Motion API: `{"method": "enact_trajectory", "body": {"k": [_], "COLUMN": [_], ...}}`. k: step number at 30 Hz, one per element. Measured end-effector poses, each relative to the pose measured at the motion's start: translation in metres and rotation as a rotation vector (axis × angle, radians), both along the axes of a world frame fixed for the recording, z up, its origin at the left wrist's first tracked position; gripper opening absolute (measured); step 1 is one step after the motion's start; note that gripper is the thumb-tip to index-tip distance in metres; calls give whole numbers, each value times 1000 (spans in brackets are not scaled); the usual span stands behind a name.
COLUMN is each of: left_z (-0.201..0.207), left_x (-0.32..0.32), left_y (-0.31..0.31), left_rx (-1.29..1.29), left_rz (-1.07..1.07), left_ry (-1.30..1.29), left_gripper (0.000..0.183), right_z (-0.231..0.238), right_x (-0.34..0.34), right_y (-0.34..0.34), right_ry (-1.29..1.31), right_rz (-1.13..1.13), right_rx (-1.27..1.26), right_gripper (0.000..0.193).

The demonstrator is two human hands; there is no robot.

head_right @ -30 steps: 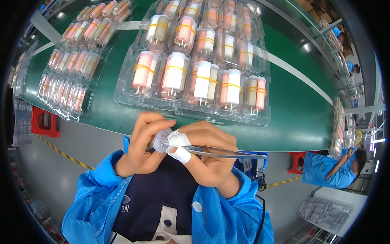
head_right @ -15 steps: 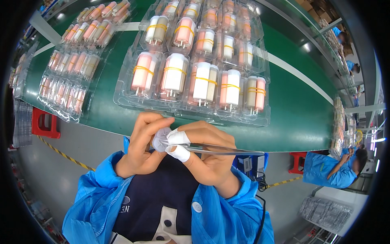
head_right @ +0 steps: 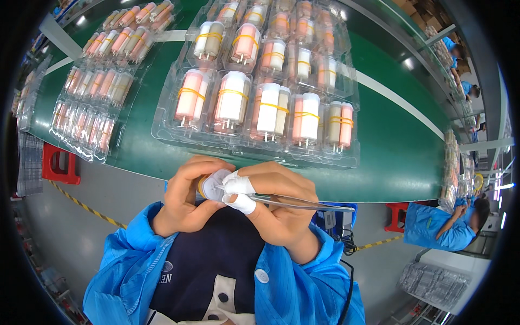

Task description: The person uses tweezers to insert small white components into cylindrical objects with yellow bands. They repeatedly pick up a cylinder, insert the component, and place it back into a clear plastic tray on a green workbench.

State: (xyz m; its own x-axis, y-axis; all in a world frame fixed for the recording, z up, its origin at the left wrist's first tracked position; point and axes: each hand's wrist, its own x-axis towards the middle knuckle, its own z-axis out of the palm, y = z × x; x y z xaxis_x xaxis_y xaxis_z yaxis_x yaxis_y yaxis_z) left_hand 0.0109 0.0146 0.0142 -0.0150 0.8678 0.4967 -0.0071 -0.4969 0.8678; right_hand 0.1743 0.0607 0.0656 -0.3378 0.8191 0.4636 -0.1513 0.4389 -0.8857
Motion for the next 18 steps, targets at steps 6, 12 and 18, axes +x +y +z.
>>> {"method": "enact_trajectory", "body": {"k": [6,12,18], "left_z": [6,6,10], "left_x": [-9,-10,-10], "left_y": [2,2,2], "left_rx": [64,62,55], "left_rz": [-43,-52,-44], "left_ry": [154,163,213], "left_gripper": [56,55,55], "right_z": [3,4,12], "right_x": [1,2,1], "right_y": [1,1,5], "right_ry": [-54,-97,-185], "right_rz": [3,17,60], "right_rx": [33,33,53], "right_gripper": [17,17,13]}}
